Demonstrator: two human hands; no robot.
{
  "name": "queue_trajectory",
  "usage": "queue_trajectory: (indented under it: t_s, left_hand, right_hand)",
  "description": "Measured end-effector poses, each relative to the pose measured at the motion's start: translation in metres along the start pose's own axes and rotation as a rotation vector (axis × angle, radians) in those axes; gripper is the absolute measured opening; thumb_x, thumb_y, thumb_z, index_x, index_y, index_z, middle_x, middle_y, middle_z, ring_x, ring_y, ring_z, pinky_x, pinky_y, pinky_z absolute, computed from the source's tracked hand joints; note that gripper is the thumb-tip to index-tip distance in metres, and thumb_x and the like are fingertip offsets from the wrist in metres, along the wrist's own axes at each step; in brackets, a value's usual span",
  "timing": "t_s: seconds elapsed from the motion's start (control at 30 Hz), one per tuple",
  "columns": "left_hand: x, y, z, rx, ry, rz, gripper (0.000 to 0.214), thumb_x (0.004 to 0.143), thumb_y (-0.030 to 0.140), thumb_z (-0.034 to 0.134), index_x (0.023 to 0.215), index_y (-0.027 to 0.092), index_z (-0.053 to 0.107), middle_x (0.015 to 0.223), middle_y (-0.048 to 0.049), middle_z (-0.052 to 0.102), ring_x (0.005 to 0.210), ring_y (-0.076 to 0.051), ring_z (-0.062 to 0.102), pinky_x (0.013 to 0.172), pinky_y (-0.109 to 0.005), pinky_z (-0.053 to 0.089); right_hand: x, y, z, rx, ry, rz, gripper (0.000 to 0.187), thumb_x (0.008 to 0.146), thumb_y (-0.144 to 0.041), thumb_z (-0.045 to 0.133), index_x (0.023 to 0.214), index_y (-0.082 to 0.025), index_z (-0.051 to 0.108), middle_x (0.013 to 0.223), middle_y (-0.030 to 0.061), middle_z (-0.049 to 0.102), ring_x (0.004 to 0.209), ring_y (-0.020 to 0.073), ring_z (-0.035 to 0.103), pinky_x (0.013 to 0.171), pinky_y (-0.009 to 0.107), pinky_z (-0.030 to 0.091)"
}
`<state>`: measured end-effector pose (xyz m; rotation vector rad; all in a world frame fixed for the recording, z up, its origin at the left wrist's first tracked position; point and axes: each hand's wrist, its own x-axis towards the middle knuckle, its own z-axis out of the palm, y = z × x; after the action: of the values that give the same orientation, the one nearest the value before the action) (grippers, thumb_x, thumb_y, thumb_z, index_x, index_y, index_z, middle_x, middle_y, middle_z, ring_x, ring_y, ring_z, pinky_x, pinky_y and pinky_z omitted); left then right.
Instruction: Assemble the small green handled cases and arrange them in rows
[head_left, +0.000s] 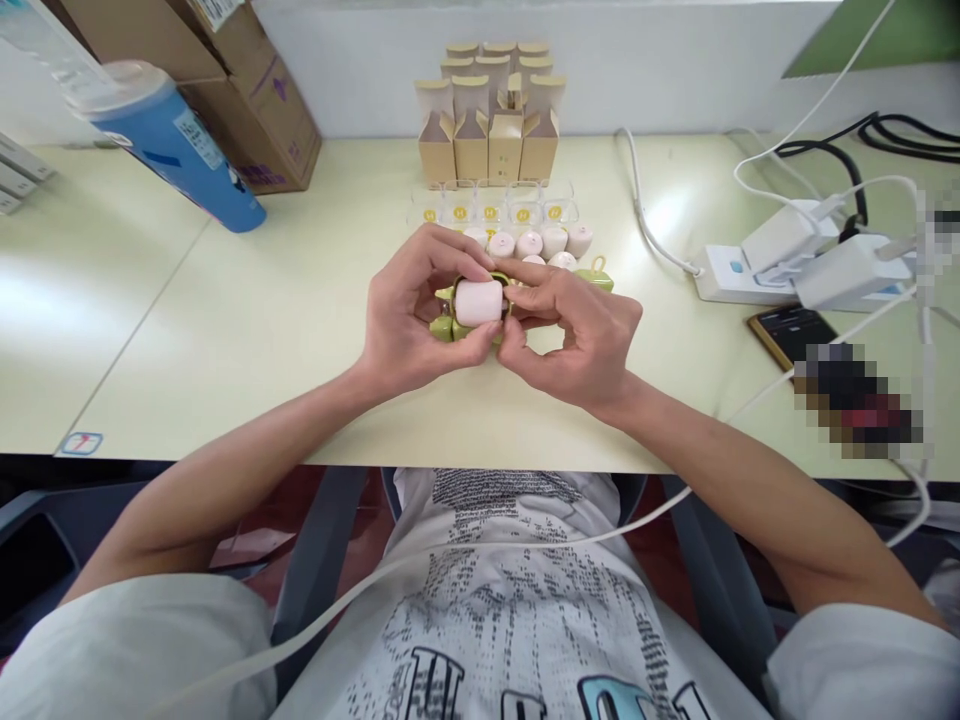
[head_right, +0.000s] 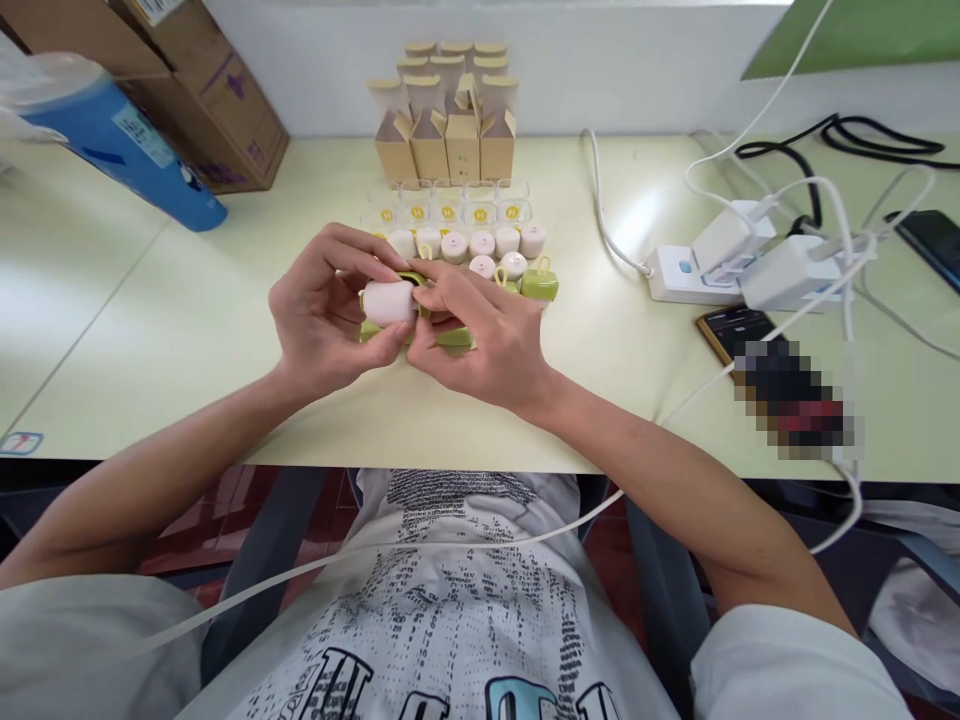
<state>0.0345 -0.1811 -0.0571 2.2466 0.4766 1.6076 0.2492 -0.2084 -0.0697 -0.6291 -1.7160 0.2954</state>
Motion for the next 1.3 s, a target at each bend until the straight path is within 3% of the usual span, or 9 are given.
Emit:
queue_trajectory:
  t_s: [0.17,0.3,0.47,0.57,0.73,0.87,0.97,1.13,1.3]
  left_hand:
    - [0.001,0.002,-0.001,0.004,-0.013,0.033,0.047,0.102,0.063,0.093,0.128,0.029,0.073,0.124,-0.0092,0.077,0.112,-0.025,0.081,0.083,-0.044,0.073]
    - [0.001,-0.003,-0.008,-0.003,-0.072,-0.007,0.055,0.102,0.072,0.091,0.130,0.029,0.071,0.130,-0.0100,0.077,0.121,-0.026,0.078,0.091,-0.049,0.071]
    - [0.002,-0.013,-0.016,-0.039,-0.111,-0.021,0.062,0.103,0.081,0.084,0.131,0.027,0.071,0.130,-0.0093,0.076,0.129,-0.026,0.077,0.102,-0.051,0.069]
    - [0.003,-0.014,-0.017,-0.022,-0.096,0.010,0.060,0.102,0.080,0.086,0.129,0.028,0.074,0.130,-0.0080,0.077,0.124,-0.025,0.077,0.098,-0.049,0.069]
    - [0.004,-0.010,-0.016,0.013,-0.101,-0.015,0.054,0.105,0.078,0.083,0.128,0.029,0.076,0.130,-0.0091,0.077,0.130,-0.028,0.077,0.102,-0.054,0.068]
    - [0.003,-0.010,-0.015,0.022,-0.105,-0.021,0.055,0.107,0.077,0.082,0.128,0.027,0.076,0.131,-0.0099,0.078,0.132,-0.028,0.077,0.104,-0.052,0.069]
    - [0.006,-0.009,-0.015,0.026,-0.089,0.018,0.055,0.104,0.075,0.087,0.131,0.027,0.079,0.132,-0.0089,0.079,0.123,-0.025,0.078,0.096,-0.046,0.071]
    - [0.011,0.001,-0.017,0.031,-0.021,0.026,0.046,0.098,0.066,0.096,0.133,0.038,0.086,0.128,-0.0087,0.078,0.115,-0.026,0.081,0.066,-0.038,0.072]
    - [0.007,-0.005,-0.019,0.031,-0.037,0.056,0.050,0.102,0.063,0.093,0.140,0.034,0.082,0.132,-0.0081,0.076,0.118,-0.022,0.079,0.071,-0.033,0.072]
  right_hand:
    - [-0.001,-0.003,-0.001,-0.033,0.020,-0.010,0.025,0.088,-0.028,0.089,0.110,-0.034,0.080,0.131,0.0075,0.092,0.113,0.0366,0.091,0.084,0.056,0.084]
    - [-0.001,-0.004,-0.004,0.058,-0.026,0.076,0.027,0.089,-0.031,0.094,0.112,-0.035,0.081,0.137,0.0088,0.090,0.122,0.0396,0.089,0.090,0.060,0.083]
    - [0.002,-0.001,-0.006,0.058,0.022,-0.113,0.020,0.102,-0.031,0.083,0.121,-0.036,0.083,0.133,0.0062,0.092,0.122,0.0353,0.091,0.078,0.050,0.084]
    - [0.003,0.000,-0.006,0.021,0.015,-0.103,0.018,0.103,-0.035,0.082,0.121,-0.035,0.083,0.133,0.0060,0.092,0.121,0.0347,0.091,0.079,0.049,0.084]
    - [0.001,-0.003,-0.005,0.095,0.022,-0.139,0.035,0.102,-0.027,0.087,0.133,-0.042,0.081,0.138,0.0039,0.091,0.120,0.0322,0.092,0.083,0.047,0.083]
    - [-0.002,0.000,-0.004,0.095,0.000,-0.019,0.027,0.100,-0.035,0.090,0.126,-0.038,0.082,0.134,0.0066,0.091,0.130,0.0381,0.089,0.091,0.056,0.084]
    - [-0.003,0.004,-0.007,0.083,-0.001,0.012,0.026,0.100,-0.040,0.090,0.125,-0.037,0.083,0.129,0.0069,0.090,0.131,0.0396,0.088,0.094,0.059,0.083]
    - [0.003,0.003,-0.014,0.038,-0.003,0.057,0.023,0.105,-0.046,0.086,0.126,-0.037,0.086,0.129,0.0075,0.091,0.126,0.0356,0.089,0.092,0.053,0.084]
    - [0.009,-0.006,-0.015,0.195,-0.052,0.120,0.025,0.110,-0.054,0.082,0.129,-0.037,0.083,0.139,0.0058,0.088,0.107,0.0255,0.089,0.086,0.043,0.082]
